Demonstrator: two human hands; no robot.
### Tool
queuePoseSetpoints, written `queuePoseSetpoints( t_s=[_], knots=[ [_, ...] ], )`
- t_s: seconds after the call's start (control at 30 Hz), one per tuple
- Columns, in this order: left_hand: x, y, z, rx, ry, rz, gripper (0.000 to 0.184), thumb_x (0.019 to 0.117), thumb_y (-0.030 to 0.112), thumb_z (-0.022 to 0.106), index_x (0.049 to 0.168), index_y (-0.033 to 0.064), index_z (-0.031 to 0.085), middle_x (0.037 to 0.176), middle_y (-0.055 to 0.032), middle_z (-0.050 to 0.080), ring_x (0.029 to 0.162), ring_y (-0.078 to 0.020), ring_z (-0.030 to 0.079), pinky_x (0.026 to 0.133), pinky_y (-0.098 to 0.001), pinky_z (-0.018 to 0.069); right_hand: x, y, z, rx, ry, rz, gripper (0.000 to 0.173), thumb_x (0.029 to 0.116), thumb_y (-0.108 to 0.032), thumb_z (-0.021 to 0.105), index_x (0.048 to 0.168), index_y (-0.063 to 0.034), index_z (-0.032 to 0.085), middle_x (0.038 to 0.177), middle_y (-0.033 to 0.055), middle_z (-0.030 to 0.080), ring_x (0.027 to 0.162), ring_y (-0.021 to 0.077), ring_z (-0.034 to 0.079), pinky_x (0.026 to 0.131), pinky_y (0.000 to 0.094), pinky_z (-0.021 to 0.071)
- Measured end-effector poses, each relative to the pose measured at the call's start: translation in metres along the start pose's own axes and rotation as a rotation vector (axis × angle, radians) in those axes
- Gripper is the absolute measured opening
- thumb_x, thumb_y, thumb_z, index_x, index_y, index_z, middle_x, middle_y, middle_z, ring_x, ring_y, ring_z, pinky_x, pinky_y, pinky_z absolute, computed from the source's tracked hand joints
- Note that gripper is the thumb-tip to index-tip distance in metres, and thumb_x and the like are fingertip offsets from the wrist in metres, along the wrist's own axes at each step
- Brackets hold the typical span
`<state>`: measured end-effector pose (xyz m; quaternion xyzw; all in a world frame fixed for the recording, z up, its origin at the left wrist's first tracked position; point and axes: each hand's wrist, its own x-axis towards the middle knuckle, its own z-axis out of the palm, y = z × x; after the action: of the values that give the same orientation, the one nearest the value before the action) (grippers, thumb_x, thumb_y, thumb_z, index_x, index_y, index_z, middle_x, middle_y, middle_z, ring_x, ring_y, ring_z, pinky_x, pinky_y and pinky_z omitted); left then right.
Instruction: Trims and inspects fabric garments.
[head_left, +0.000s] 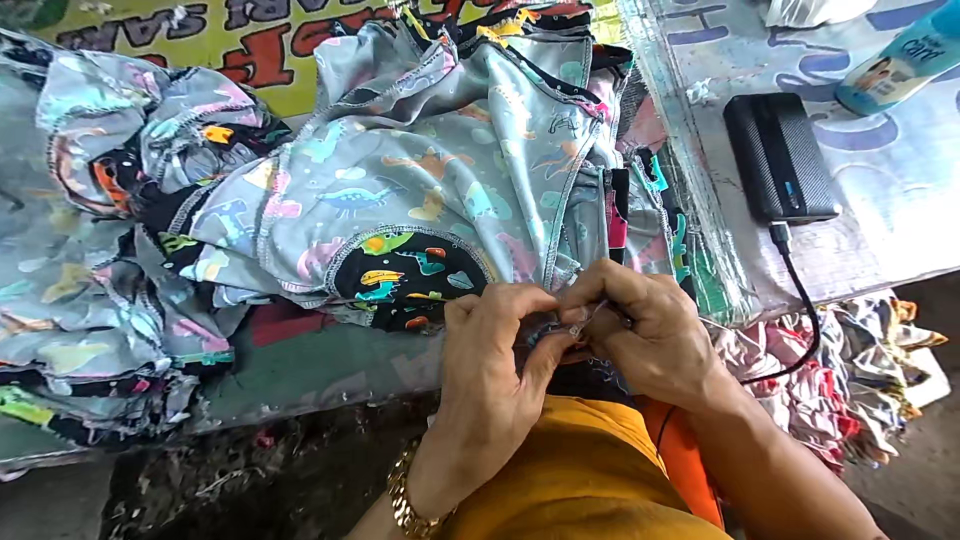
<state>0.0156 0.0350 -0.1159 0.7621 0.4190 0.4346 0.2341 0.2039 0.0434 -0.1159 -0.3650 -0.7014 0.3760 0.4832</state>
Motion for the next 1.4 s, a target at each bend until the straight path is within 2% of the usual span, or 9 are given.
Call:
queuePoseSetpoints(
  t_s=[0.1, 0.2, 0.27, 0.43, 0.6, 0.73, 0.87, 1.3, 1.4],
  knots=[
    [0.002, 0.000, -0.001, 0.003, 0.000, -0.011, 0.017, 0.0989, 0.025, 0.069, 0.112, 0.0155, 0.063, 0.106, 0.0073, 0.069, 0.099, -0.0001, 0.062, 0.095, -0.0340, 0.0430, 0.001, 0.000, -0.003, 0.059, 0.011, 0.006, 0.003, 0.0957, -0.003, 0.063, 0.095, -0.0050, 0.065, 0.079, -0.0027, 0.064, 0.061, -0.0031, 0.056, 0.054, 0.0107, 0.0482],
    [0.003, -0.001, -0.003, 0.030, -0.012, 0.056, 0.007, 0.1004, 0.020, 0.065, 0.102, 0.0144, 0.069, 0.101, 0.0052, 0.071, 0.099, -0.0031, 0.063, 0.095, -0.0352, 0.0420, -0.002, 0.001, -0.003, -0.022, 0.011, -0.133, 0.004, 0.0959, -0.006, 0.066, 0.094, -0.0037, 0.067, 0.092, 0.0010, 0.065, 0.085, 0.0028, 0.063, 0.073, 0.0158, 0.0546],
    [-0.001, -0.004, -0.004, 0.098, -0.021, 0.135, 0.008, 0.1028, 0.020, 0.062, 0.101, 0.0145, 0.068, 0.102, 0.0033, 0.072, 0.100, -0.0043, 0.064, 0.097, -0.0356, 0.0406, -0.009, 0.000, -0.003, -0.118, 0.015, -0.192, 0.007, 0.0986, -0.011, 0.067, 0.096, -0.0041, 0.068, 0.096, 0.0030, 0.066, 0.092, 0.0047, 0.065, 0.079, 0.0167, 0.0560],
    [-0.014, -0.010, -0.008, 0.269, 0.004, 0.342, 0.009, 0.1058, 0.017, 0.050, 0.106, 0.0141, 0.059, 0.112, -0.0024, 0.074, 0.105, -0.0096, 0.067, 0.108, -0.0420, 0.0343, -0.028, -0.015, -0.015, -0.517, -0.009, -0.098, 0.034, 0.0998, -0.040, 0.065, 0.117, -0.0110, 0.060, 0.102, 0.0013, 0.068, 0.088, 0.0025, 0.064, 0.071, 0.0167, 0.0505],
    [-0.020, -0.010, -0.006, 0.285, 0.075, 0.356, 0.007, 0.1052, 0.021, 0.051, 0.107, 0.0183, 0.057, 0.113, 0.0018, 0.068, 0.110, -0.0100, 0.062, 0.112, -0.0424, 0.0311, -0.029, -0.022, -0.019, -0.686, -0.044, -0.152, 0.022, 0.1025, -0.031, 0.060, 0.111, -0.0113, 0.066, 0.096, 0.0056, 0.070, 0.080, 0.0122, 0.065, 0.062, 0.0243, 0.0475],
    [-0.025, -0.005, -0.005, 0.356, 0.129, 0.408, 0.010, 0.1003, 0.025, 0.061, 0.109, 0.0205, 0.062, 0.096, 0.0016, 0.059, 0.095, -0.0129, 0.056, 0.110, -0.0428, 0.0295, -0.028, -0.021, -0.015, -0.746, -0.031, -0.212, 0.018, 0.1040, -0.026, 0.060, 0.109, -0.0111, 0.067, 0.095, 0.0071, 0.071, 0.078, 0.0162, 0.065, 0.062, 0.0279, 0.0467],
    [-0.024, -0.002, -0.004, 0.398, 0.126, 0.462, 0.007, 0.1004, 0.023, 0.060, 0.105, 0.0184, 0.064, 0.087, 0.0007, 0.056, 0.089, -0.0141, 0.053, 0.110, -0.0425, 0.0268, -0.028, -0.019, -0.012, -0.730, -0.017, -0.250, 0.015, 0.1041, -0.020, 0.059, 0.110, -0.0112, 0.069, 0.095, 0.0059, 0.072, 0.080, 0.0159, 0.064, 0.064, 0.0287, 0.0458],
    [-0.025, -0.001, -0.006, 0.334, 0.096, 0.485, 0.009, 0.1012, 0.019, 0.060, 0.108, 0.0162, 0.065, 0.093, 0.0003, 0.060, 0.093, -0.0146, 0.055, 0.105, -0.0396, 0.0296, -0.022, -0.008, -0.007, -0.602, -0.001, -0.273, 0.014, 0.1033, -0.016, 0.059, 0.102, -0.0104, 0.072, 0.091, 0.0053, 0.074, 0.079, 0.0134, 0.066, 0.064, 0.0278, 0.0458],
    [-0.028, 0.000, -0.010, 0.289, 0.068, 0.480, 0.010, 0.1019, 0.018, 0.059, 0.110, 0.0151, 0.065, 0.096, -0.0001, 0.061, 0.095, -0.0142, 0.055, 0.104, -0.0376, 0.0313, -0.023, -0.010, -0.017, -0.494, -0.048, -0.211, 0.018, 0.1040, -0.025, 0.061, 0.107, -0.0090, 0.069, 0.097, 0.0042, 0.072, 0.089, 0.0082, 0.067, 0.072, 0.0212, 0.0511]
  ],
)
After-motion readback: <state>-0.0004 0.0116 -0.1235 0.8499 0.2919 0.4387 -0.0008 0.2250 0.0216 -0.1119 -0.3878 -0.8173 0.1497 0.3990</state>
